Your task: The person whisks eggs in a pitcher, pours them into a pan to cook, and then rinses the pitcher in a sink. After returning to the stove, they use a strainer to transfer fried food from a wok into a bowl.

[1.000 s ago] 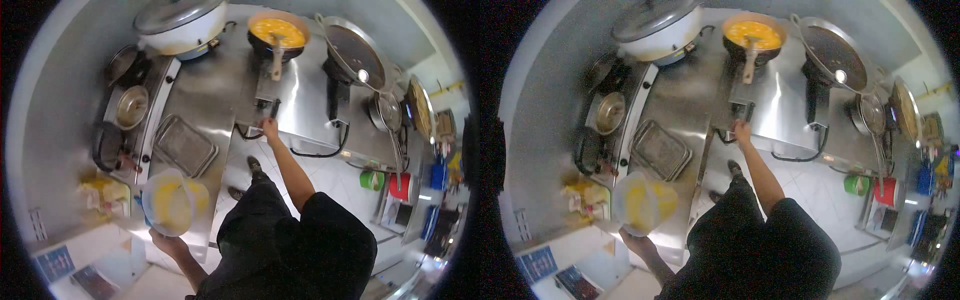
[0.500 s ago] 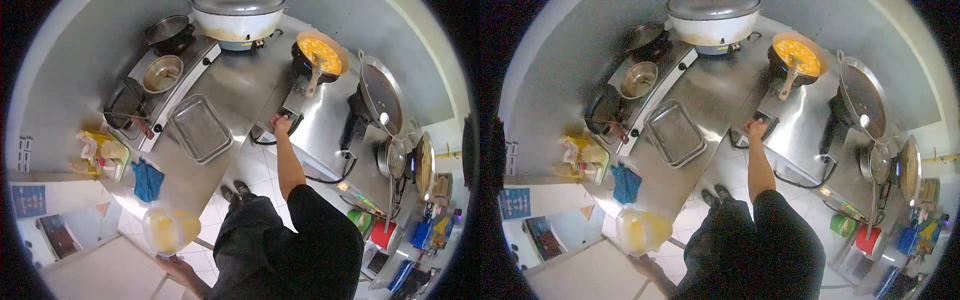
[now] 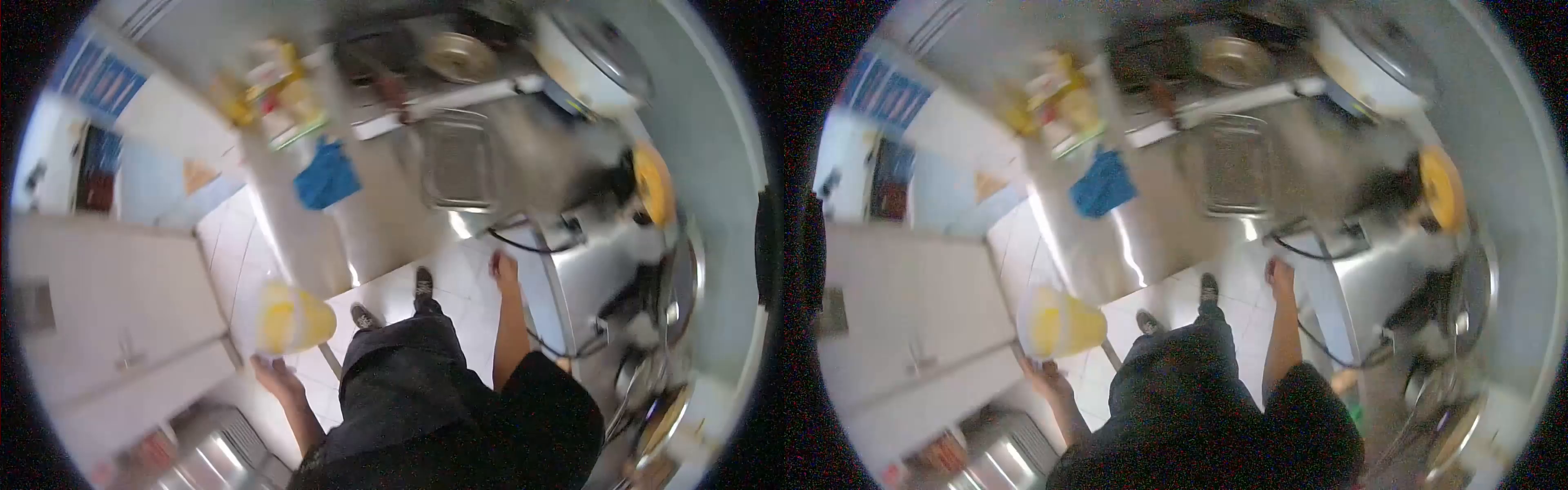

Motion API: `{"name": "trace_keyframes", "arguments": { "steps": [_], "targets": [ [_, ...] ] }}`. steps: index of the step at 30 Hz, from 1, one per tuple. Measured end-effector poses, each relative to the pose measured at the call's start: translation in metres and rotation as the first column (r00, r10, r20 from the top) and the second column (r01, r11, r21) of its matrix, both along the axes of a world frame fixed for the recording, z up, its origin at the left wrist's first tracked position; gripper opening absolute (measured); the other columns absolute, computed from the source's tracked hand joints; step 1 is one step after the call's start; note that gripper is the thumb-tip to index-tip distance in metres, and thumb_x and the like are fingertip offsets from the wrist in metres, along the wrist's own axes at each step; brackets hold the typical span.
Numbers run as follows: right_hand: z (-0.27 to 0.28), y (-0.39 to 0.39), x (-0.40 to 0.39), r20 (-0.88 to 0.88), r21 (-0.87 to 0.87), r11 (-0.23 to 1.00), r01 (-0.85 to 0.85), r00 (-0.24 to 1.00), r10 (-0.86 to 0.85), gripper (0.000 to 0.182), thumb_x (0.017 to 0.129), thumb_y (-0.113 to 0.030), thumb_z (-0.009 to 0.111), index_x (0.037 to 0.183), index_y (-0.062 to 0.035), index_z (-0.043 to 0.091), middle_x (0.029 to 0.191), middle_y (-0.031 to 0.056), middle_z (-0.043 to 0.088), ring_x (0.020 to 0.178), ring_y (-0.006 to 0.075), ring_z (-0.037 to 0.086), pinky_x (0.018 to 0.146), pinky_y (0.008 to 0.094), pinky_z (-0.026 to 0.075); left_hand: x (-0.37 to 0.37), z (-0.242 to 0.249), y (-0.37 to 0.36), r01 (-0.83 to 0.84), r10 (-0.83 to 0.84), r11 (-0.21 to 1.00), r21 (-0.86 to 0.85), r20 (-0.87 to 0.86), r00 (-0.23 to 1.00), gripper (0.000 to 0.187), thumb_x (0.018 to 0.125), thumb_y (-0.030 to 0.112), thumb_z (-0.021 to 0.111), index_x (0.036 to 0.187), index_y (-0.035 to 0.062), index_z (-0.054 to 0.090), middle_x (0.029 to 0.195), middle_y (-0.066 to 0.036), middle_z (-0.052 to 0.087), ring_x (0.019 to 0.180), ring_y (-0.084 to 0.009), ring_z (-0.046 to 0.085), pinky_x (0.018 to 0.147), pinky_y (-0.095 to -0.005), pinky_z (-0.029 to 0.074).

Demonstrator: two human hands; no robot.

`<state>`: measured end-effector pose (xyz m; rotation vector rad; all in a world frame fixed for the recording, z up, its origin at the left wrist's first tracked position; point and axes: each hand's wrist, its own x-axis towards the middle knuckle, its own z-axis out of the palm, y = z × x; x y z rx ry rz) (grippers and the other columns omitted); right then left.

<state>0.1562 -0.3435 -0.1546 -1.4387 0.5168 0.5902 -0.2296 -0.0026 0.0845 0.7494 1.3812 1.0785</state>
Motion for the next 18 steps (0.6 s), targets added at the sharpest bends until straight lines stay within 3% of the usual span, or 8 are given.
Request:
{"name": "trace_keyframes", "arguments": {
  "steps": [1,2,3,4,5,7,13,18],
  "targets": [
    [-0.061,0.01,-0.021,-0.03,-0.007,1.0,0.014,0.999,-0.014,0.021,0.09,-0.021,0.05,0.075,-0.0083,0.059,0.062,0.0009,0.054,0.051,0.0099,0.05,0.042,0.0234,0.039,-0.037,-0.024,0.014,0.068,-0.068,0.998,-0.006,-0.017,0.998,0.024,0.092,0.032,0.042,0.093,0.0106,0.053,0.086,0.002,0.055,0.069,-0.0081,0.051,0.048,-0.0232,0.035],
    [-0.086,0.022,-0.041,0.169,-0.491,0.73,-0.476,0.77,0.616,0.02,0.088,-0.021,0.051,0.074,-0.0095,0.059,0.062,0.0015,0.055,0.052,0.0108,0.051,0.043,0.0245,0.04,-0.035,-0.026,0.027,-0.059,0.056,0.995,-0.079,-0.036,0.998,0.023,0.091,0.031,0.043,0.089,0.0109,0.053,0.078,0.002,0.055,0.062,-0.0076,0.048,0.047,-0.0219,0.033],
    [-0.112,0.042,-0.075,-0.078,-0.033,0.961,-0.274,0.959,0.271,0.02,0.085,-0.021,0.053,0.07,-0.0104,0.059,0.061,0.002,0.055,0.051,0.0115,0.051,0.043,0.0254,0.04,-0.048,-0.019,0.039,-0.065,0.066,0.996,-0.062,0.026,0.997,0.022,0.09,0.031,0.044,0.083,0.0111,0.053,0.072,0.002,0.053,0.055,-0.007,0.043,0.045,-0.0215,0.029],
    [-0.114,0.057,-0.096,-0.07,-0.544,0.374,-0.751,0.484,0.872,0.018,0.083,-0.019,0.054,0.069,-0.0102,0.059,0.06,0.0025,0.056,0.051,0.0123,0.051,0.044,0.0272,0.041,-0.069,-0.026,0.053,-0.133,0.134,0.989,-0.062,0.018,0.991,0.023,0.089,0.03,0.045,0.08,0.0109,0.052,0.069,0.002,0.051,0.053,-0.0068,0.04,0.044,-0.0223,0.027],
    [-0.178,0.06,-0.113,0.263,-0.568,0.234,-0.789,0.095,0.96,0.016,0.081,-0.02,0.052,0.07,-0.0121,0.06,0.062,0.0034,0.057,0.051,0.0144,0.052,0.045,0.0317,0.042,-0.087,-0.03,0.069,-0.193,0.194,0.979,-0.061,0.013,0.981,0.024,0.089,0.03,0.045,0.077,0.0108,0.052,0.066,0.002,0.05,0.051,-0.0065,0.038,0.042,-0.0231,0.024],
    [-0.334,0.028,-0.129,0.201,-0.175,0.091,-0.98,0.055,0.978,0.013,0.079,-0.017,0.05,0.067,-0.013,0.05,0.058,0.0018,0.044,0.046,0.0169,0.044,0.038,0.0349,0.035,-0.127,-0.044,0.094,-0.314,0.315,0.947,-0.069,-0.001,0.949,0.024,0.088,0.029,0.045,0.074,0.0107,0.051,0.064,0.002,0.048,0.05,-0.0066,0.037,0.042,-0.0238,0.024],
    [-0.117,0.145,-0.23,0.286,-0.736,-0.358,-0.575,-0.742,0.606,0.023,0.067,-0.031,0.062,0.068,-0.0083,0.057,0.064,0.0121,0.056,0.053,0.0265,0.055,0.047,0.0439,0.042,-0.235,-0.039,0.167,-0.411,0.41,0.911,-0.011,-0.052,0.91,0.028,0.086,0.025,0.045,0.062,0.0096,0.048,0.054,0.002,0.042,0.045,-0.007,0.034,0.041,-0.0249,0.022],
    [-0.091,0.295,-0.29,-0.057,-0.427,-0.485,-0.764,-0.512,0.857,0.021,0.07,-0.03,0.059,0.071,-0.0087,0.06,0.07,0.0121,0.059,0.059,0.0273,0.058,0.053,0.0435,0.044,-0.296,-0.056,0.269,-0.458,0.459,0.888,-0.047,0.019,0.888,0.026,0.085,0.021,0.045,0.061,0.0092,0.047,0.054,0.002,0.042,0.045,-0.0081,0.034,0.041,-0.0262,0.025]
  ]
}}
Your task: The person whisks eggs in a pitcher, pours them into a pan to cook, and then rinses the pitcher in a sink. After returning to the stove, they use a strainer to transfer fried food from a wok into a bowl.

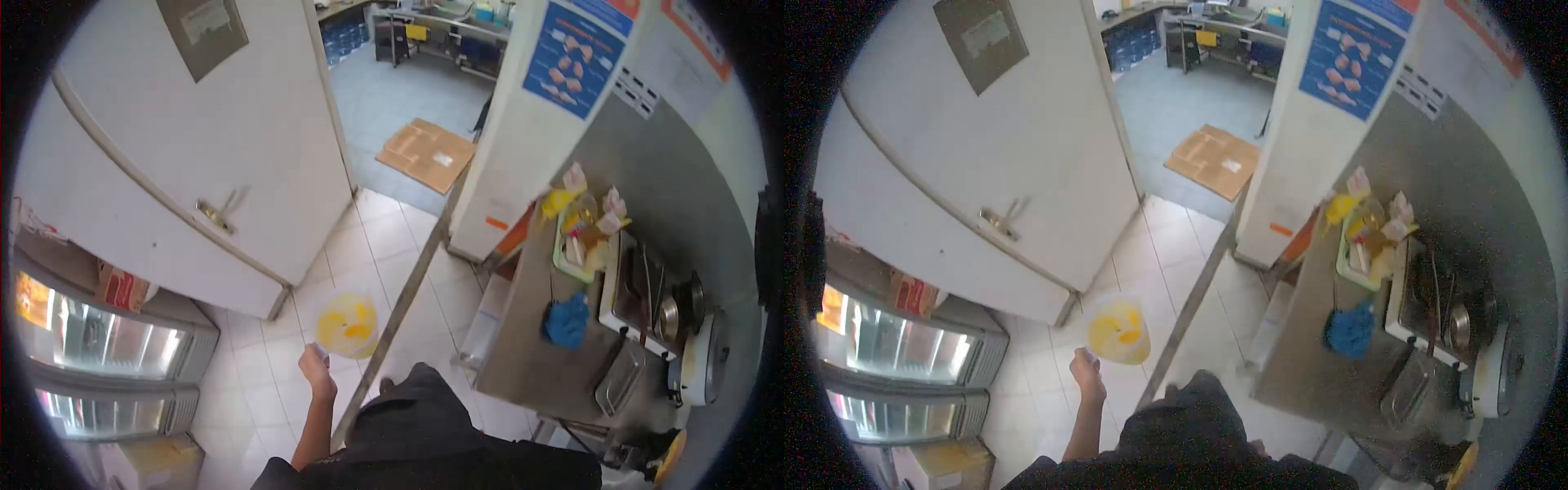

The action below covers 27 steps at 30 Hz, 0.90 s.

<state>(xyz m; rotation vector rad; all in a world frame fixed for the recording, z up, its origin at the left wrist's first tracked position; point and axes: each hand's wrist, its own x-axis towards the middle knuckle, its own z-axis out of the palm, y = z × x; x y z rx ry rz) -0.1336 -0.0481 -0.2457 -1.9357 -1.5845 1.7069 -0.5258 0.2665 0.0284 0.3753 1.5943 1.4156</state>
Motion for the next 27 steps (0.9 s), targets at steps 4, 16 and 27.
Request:
{"name": "trace_keyframes", "arguments": {
  "steps": [4,16,27],
  "targets": [
    [-0.018,0.131,-0.017,0.045,-0.201,0.934,0.296,0.955,-0.293,0.02,0.072,-0.028,0.057,0.073,-0.009,0.062,0.074,0.012,0.061,0.064,0.028,0.06,0.057,0.0431,0.046,-0.003,-0.03,0.11,0.003,-0.003,1.0,0.013,-0.005,1.0,0.023,0.085,0.022,0.045,0.064,0.0134,0.045,0.056,0.004,0.039,0.044,-0.0069,0.03,0.04,-0.0239,0.021],
    [-0.148,0.542,0.011,0.533,-0.098,0.876,-0.472,0.719,0.446,0.025,0.079,-0.025,0.051,0.081,-0.0099,0.07,0.087,0.0119,0.068,0.078,0.0299,0.066,0.07,0.0422,0.051,0.045,-0.002,0.467,0.069,-0.063,0.997,0.042,-0.132,0.989,0.029,0.085,0.019,0.047,0.058,0.0092,0.048,0.053,0.003,0.041,0.045,-0.0076,0.036,0.042,-0.0262,0.027],
    [0.011,1.039,0.138,-0.17,0.001,0.604,0.797,0.596,-0.785,0.021,0.086,-0.017,0.048,0.077,-0.0006,0.056,0.064,0.0092,0.058,0.046,0.0166,0.053,0.037,0.0289,0.04,0.144,-0.028,0.811,0.148,-0.144,0.987,0.065,-0.055,0.988,0.028,0.086,0.022,0.047,0.062,0.0068,0.053,0.056,0.002,0.045,0.048,-0.0074,0.038,0.044,-0.0253,0.027]
  ]
}}
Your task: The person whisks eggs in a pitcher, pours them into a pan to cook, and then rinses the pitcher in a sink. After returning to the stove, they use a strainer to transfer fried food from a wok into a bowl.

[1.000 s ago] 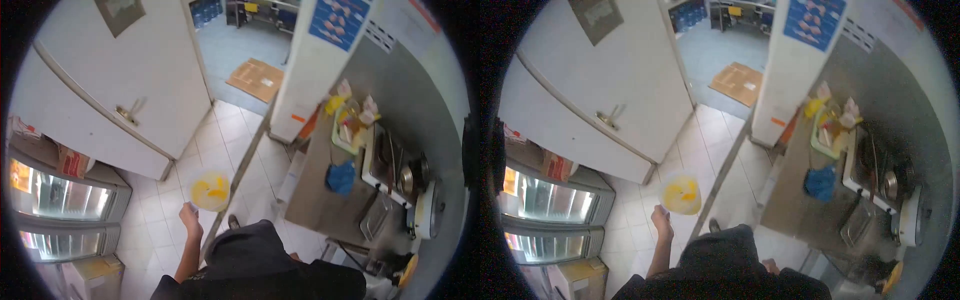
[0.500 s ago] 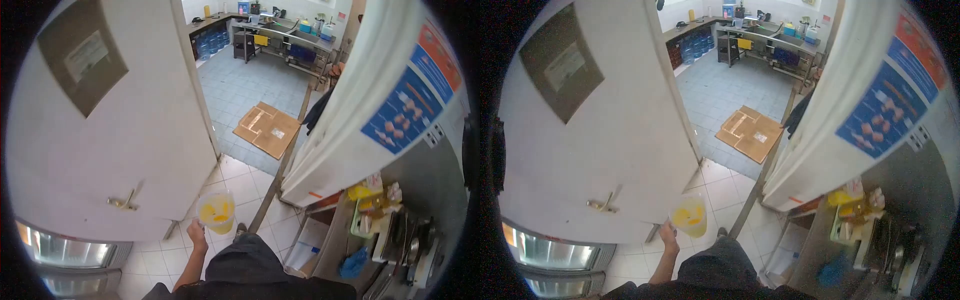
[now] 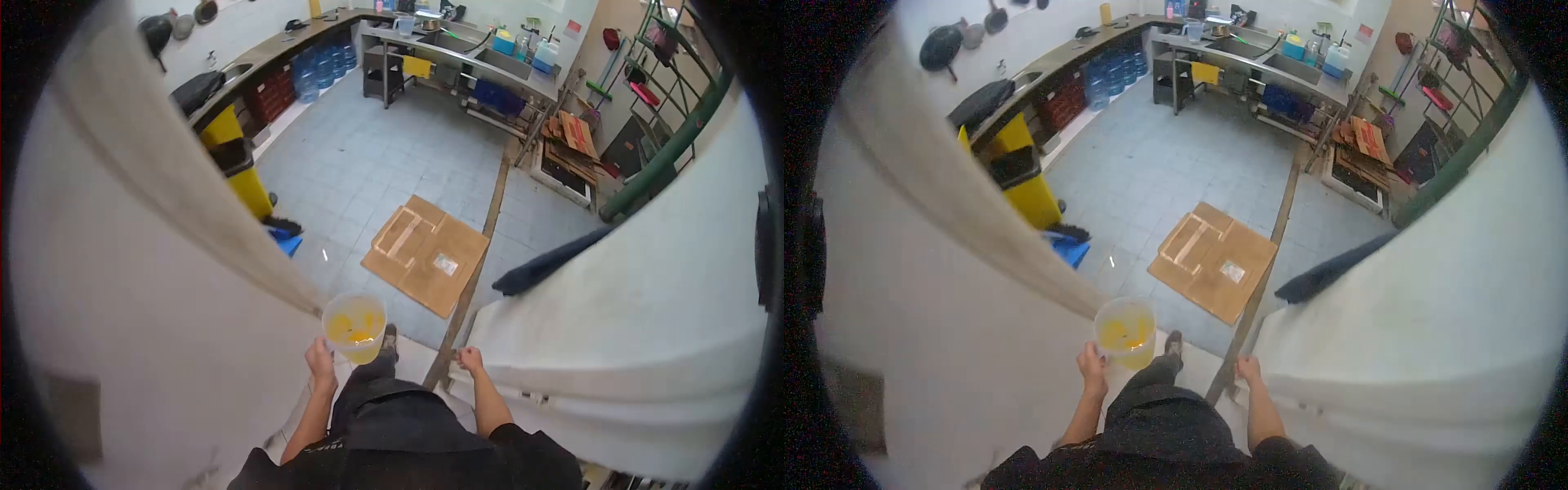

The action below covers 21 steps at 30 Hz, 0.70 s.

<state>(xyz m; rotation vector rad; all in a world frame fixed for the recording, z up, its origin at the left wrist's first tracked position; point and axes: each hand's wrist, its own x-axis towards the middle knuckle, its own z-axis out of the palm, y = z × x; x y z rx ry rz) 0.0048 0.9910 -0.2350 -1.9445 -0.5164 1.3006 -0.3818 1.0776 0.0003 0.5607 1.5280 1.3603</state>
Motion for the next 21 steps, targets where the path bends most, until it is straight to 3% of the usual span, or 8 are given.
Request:
{"name": "trace_keyframes", "arguments": {
  "steps": [4,6,8,9,11,14,18,21],
  "targets": [
    [-0.032,0.02,0.036,0.018,-0.297,0.94,-0.166,0.984,0.18,0.037,0.081,-0.03,0.049,0.058,-0.0035,0.061,0.059,0.01,0.06,0.053,0.0193,0.059,0.049,0.0352,0.047,0.056,-0.005,0.148,0.067,-0.068,0.998,-0.017,-0.091,0.994,0.031,0.085,0.021,0.048,0.058,0.0058,0.049,0.055,0.002,0.042,0.051,-0.0068,0.037,0.045,-0.0279,0.027],
    [-0.09,0.003,0.058,0.293,-0.314,0.822,-0.476,0.775,0.56,0.037,0.083,-0.031,0.049,0.057,-0.0063,0.061,0.059,0.008,0.06,0.058,0.0208,0.061,0.054,0.0339,0.048,0.088,-0.016,0.227,0.099,-0.098,0.995,0.009,-0.115,0.989,0.032,0.085,0.021,0.048,0.056,0.006,0.048,0.055,0.002,0.042,0.052,-0.0064,0.036,0.046,-0.0282,0.027],
    [-0.151,-0.02,0.069,-0.42,0.185,0.98,-0.068,0.896,0.142,0.023,0.087,-0.025,0.047,0.08,-0.0083,0.062,0.071,0.0079,0.06,0.064,0.0215,0.058,0.057,0.0348,0.047,0.119,-0.013,0.303,0.133,-0.124,0.99,0.053,-0.148,0.981,0.034,0.085,0.021,0.048,0.055,0.0062,0.047,0.055,0.003,0.041,0.052,-0.006,0.035,0.046,-0.0285,0.027],
    [-0.176,-0.029,0.073,-0.746,0.206,0.962,0.181,0.665,0.034,0.021,0.089,-0.022,0.045,0.091,-0.0094,0.062,0.077,0.0079,0.06,0.067,0.0219,0.057,0.058,0.0352,0.047,0.137,-0.008,0.339,0.169,-0.163,0.985,0.033,-0.131,0.978,0.034,0.085,0.022,0.047,0.054,0.0063,0.046,0.055,0.003,0.041,0.052,-0.006,0.035,0.046,-0.0285,0.027],
    [-0.105,0.032,0.064,-0.625,-0.176,0.945,0.274,0.711,-0.322,0.02,0.089,-0.021,0.045,0.093,-0.0096,0.061,0.078,0.008,0.059,0.067,0.0218,0.057,0.058,0.0353,0.047,0.175,0.002,0.408,0.24,-0.234,0.971,0.022,-0.151,0.96,0.035,0.085,0.022,0.047,0.054,0.0064,0.045,0.055,0.004,0.04,0.052,-0.006,0.034,0.046,-0.0283,0.026],
    [-0.075,0.132,0.08,-0.573,-0.326,0.875,0.358,0.661,-0.484,0.02,0.089,-0.021,0.045,0.097,-0.01,0.06,0.08,0.0082,0.059,0.067,0.0216,0.056,0.058,0.0354,0.047,0.221,-0.019,0.501,0.269,-0.262,0.963,0.034,-0.137,0.955,0.034,0.085,0.022,0.047,0.055,0.0063,0.044,0.054,0.005,0.039,0.051,-0.0058,0.033,0.046,-0.0279,0.026],
    [-0.057,0.293,0.144,-0.575,-0.354,0.855,0.378,0.633,-0.518,0.02,0.089,-0.02,0.045,0.102,-0.0105,0.058,0.082,0.0086,0.058,0.067,0.0213,0.055,0.059,0.0355,0.046,0.278,-0.029,0.613,0.241,-0.244,0.97,-0.043,-0.105,0.964,0.033,0.086,0.023,0.047,0.057,0.006,0.045,0.054,0.004,0.04,0.051,-0.0059,0.034,0.045,-0.0278,0.026],
    [-0.079,0.442,0.233,-0.359,-0.401,0.91,0.103,0.896,-0.26,0.028,0.087,-0.024,0.054,0.105,-0.0047,0.063,0.09,0.0111,0.065,0.077,0.0256,0.061,0.068,0.0399,0.048,0.302,-0.037,0.694,0.225,-0.235,0.97,-0.09,-0.132,0.963,0.032,0.086,0.026,0.048,0.06,0.0073,0.049,0.055,0.002,0.043,0.047,-0.0087,0.037,0.045,-0.0282,0.028]
  ]
}}
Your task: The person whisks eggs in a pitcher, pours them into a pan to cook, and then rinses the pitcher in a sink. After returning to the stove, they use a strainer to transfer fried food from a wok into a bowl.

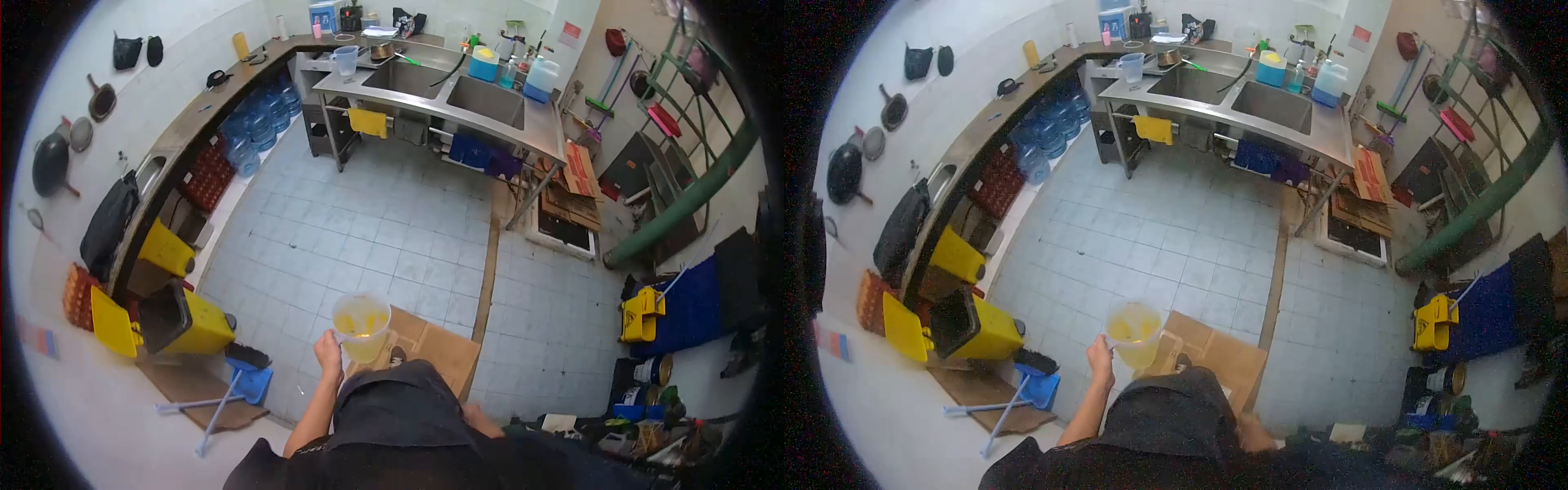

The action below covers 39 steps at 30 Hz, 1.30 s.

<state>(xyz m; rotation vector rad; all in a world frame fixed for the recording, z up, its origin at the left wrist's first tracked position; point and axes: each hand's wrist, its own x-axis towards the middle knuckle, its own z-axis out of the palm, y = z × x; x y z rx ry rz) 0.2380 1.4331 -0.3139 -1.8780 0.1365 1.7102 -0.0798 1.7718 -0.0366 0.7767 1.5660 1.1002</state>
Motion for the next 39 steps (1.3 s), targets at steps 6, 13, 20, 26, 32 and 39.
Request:
{"name": "trace_keyframes", "arguments": {
  "steps": [6,13,20,26,32,39],
  "targets": [
    [0.048,0.444,0.154,0.866,0.009,0.867,-0.498,0.438,0.243,0.033,0.075,-0.03,0.051,0.057,-0.0043,0.061,0.054,0.0109,0.059,0.051,0.0217,0.06,0.049,0.0366,0.046,0.058,0.019,0.166,-0.055,0.055,0.998,0.018,-0.027,0.998,0.034,0.087,0.023,0.045,0.056,0.009,0.044,0.052,0.003,0.038,0.048,-0.007,0.035,0.044,-0.0282,0.025],
    [0.193,0.766,0.2,0.634,0.508,0.789,-0.345,0.77,-0.071,0.023,0.085,-0.024,0.057,0.082,-0.0011,0.058,0.068,0.0068,0.064,0.053,0.0133,0.058,0.045,0.0276,0.045,0.154,0.005,0.418,0.009,-0.01,0.995,0.099,0.009,1.0,0.034,0.089,0.024,0.045,0.058,0.0104,0.043,0.054,0.004,0.039,0.049,-0.0063,0.034,0.044,-0.0268,0.025],
    [0.265,0.96,0.291,0.421,0.595,0.798,-0.091,0.881,-0.214,0.025,0.087,-0.025,0.056,0.096,-0.002,0.051,0.071,0.0081,0.063,0.05,0.0113,0.055,0.041,0.025,0.042,0.279,0.051,0.69,0.081,-0.098,0.974,0.213,0.071,0.993,0.034,0.09,0.027,0.046,0.061,0.0108,0.045,0.056,0.005,0.04,0.05,-0.0052,0.034,0.044,-0.0246,0.024],
    [0.322,1.17,0.441,0.208,0.788,0.586,0.192,0.812,-0.545,0.051,0.087,-0.025,0.059,0.122,-0.002,0.031,0.079,0.012,0.063,0.056,0.0163,0.058,0.045,0.0272,0.046,0.381,0.085,0.889,0.168,-0.205,0.938,0.302,0.098,0.974,0.027,0.09,0.028,0.046,0.071,0.0108,0.057,0.062,0.006,0.047,0.054,-0.0043,0.036,0.048,-0.024,0.025],
    [0.357,1.39,0.579,0.103,0.809,0.495,0.317,0.753,-0.649,0.089,0.084,-0.025,0.062,0.136,0.0008,-0.005,0.087,0.0203,0.062,0.064,0.0249,0.063,0.053,0.0327,0.052,0.486,0.054,1.038,0.154,-0.15,0.951,0.267,-0.036,0.988,0.031,0.091,0.027,0.049,0.066,0.0074,0.054,0.062,0.004,0.047,0.059,-0.0067,0.041,0.053,-0.0251,0.032],
    [0.381,1.523,0.649,-0.016,0.797,0.367,0.479,0.625,-0.78,0.054,0.083,-0.02,0.062,0.113,0.0028,0.023,0.086,0.022,0.061,0.056,0.0231,0.062,0.043,0.0286,0.049,0.557,-0.056,1.151,0.45,-0.38,0.883,0.132,-0.363,0.851,0.036,0.089,0.024,0.05,0.059,0.0036,0.047,0.058,0.006,0.042,0.057,-0.0056,0.036,0.049,-0.0275,0.029]
  ]
}}
